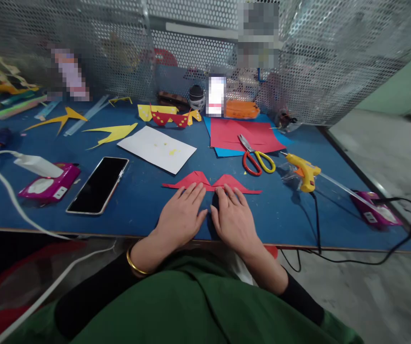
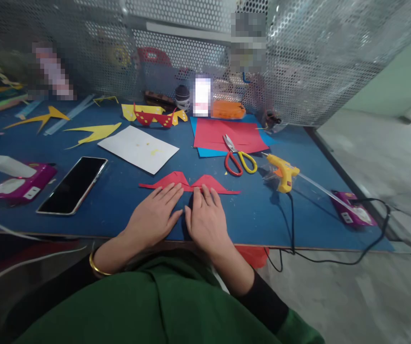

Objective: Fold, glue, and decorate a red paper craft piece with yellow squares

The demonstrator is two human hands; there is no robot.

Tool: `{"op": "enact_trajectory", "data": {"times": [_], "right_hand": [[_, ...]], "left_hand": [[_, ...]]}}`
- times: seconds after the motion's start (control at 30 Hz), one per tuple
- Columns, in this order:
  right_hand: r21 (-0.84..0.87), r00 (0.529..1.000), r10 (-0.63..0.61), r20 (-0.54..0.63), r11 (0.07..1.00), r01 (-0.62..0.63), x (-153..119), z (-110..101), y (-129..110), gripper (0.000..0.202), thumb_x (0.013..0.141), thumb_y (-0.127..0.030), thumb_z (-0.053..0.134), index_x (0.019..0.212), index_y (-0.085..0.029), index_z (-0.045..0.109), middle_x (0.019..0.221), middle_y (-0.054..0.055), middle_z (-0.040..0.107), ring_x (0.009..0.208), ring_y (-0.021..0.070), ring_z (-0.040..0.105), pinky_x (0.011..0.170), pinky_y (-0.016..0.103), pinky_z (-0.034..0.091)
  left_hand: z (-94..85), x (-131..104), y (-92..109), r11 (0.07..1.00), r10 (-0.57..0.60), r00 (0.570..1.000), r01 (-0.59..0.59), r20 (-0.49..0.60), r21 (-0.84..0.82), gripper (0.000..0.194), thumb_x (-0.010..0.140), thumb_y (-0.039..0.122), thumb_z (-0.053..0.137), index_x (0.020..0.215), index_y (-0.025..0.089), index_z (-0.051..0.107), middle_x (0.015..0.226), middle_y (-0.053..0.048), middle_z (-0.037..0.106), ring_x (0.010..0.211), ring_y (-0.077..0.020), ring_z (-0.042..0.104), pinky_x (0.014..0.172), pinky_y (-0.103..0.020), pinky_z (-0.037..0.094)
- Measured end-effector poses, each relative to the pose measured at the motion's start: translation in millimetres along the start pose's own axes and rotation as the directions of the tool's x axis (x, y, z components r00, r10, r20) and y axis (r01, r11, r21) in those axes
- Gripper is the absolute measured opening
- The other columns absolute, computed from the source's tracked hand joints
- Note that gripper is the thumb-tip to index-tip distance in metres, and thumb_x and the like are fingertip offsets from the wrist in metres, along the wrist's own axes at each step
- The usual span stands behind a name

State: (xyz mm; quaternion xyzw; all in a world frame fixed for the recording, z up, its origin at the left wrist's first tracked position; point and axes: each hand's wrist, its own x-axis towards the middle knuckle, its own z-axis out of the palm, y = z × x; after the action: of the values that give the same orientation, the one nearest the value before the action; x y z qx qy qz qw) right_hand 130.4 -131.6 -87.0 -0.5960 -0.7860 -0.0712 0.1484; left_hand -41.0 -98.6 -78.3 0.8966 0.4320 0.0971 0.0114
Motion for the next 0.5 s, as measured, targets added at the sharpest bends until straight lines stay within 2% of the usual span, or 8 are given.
{"op": "enact_trajectory", "data": {"times": [0.17, 0.27, 0.4, 0.5], "right_hand": [[-0.110, 0.998, 0.050, -0.039, 0.992, -0.054, -19.2, -9.8, 40.9, 0.046, 0.102, -0.032, 0.040, 0.134, -0.001, 0.055, 0.133, 0.020, 0.067, 0.132, 0.0334, 0.056, 0.116, 0.050, 0.032], [-0.187, 0.997, 0.073, -0.037, 0.979, -0.079, -30.6, -14.2, 62.3, 0.046, 0.102, -0.032, 0.041, 0.133, -0.001, 0.056, 0.131, 0.019, 0.068, 0.132, 0.0346, 0.057, 0.116, 0.051, 0.032], [-0.238, 0.996, 0.079, -0.049, 0.967, -0.088, -37.9, -14.3, 71.7, 0.048, 0.102, -0.033, 0.041, 0.132, 0.000, 0.056, 0.129, 0.022, 0.069, 0.131, 0.0357, 0.057, 0.115, 0.052, 0.033], [-0.216, 0.992, 0.073, -0.106, 0.972, -0.095, -42.0, -13.9, 70.2, 0.047, 0.102, -0.034, 0.039, 0.132, -0.001, 0.056, 0.126, 0.023, 0.070, 0.130, 0.0353, 0.059, 0.113, 0.052, 0.038]], "left_hand": [[-6.1, -12.6, -19.2, 0.998, -0.045, 0.999, 0.046, -0.008, 0.044, 0.056, 0.103, 0.039, 0.037, 0.147, 0.006, 0.051, 0.154, -0.015, 0.048, 0.145, -0.0310, 0.045, 0.118, -0.052, 0.037], [-10.0, -25.4, -35.7, 0.990, -0.125, 0.991, 0.127, -0.038, 0.067, 0.057, 0.103, 0.040, 0.034, 0.147, 0.007, 0.051, 0.154, -0.015, 0.049, 0.143, -0.0331, 0.046, 0.116, -0.055, 0.037], [-13.5, -40.7, -49.5, 0.969, -0.224, 0.972, 0.230, -0.068, 0.093, 0.059, 0.103, 0.043, 0.033, 0.146, 0.007, 0.053, 0.152, -0.015, 0.051, 0.142, -0.0355, 0.047, 0.115, -0.057, 0.038], [-14.4, -51.1, -52.4, 0.951, -0.277, 0.954, 0.289, -0.111, 0.114, 0.064, 0.103, 0.049, 0.034, 0.144, 0.004, 0.054, 0.151, -0.017, 0.052, 0.142, -0.0358, 0.047, 0.115, -0.056, 0.038]]}}
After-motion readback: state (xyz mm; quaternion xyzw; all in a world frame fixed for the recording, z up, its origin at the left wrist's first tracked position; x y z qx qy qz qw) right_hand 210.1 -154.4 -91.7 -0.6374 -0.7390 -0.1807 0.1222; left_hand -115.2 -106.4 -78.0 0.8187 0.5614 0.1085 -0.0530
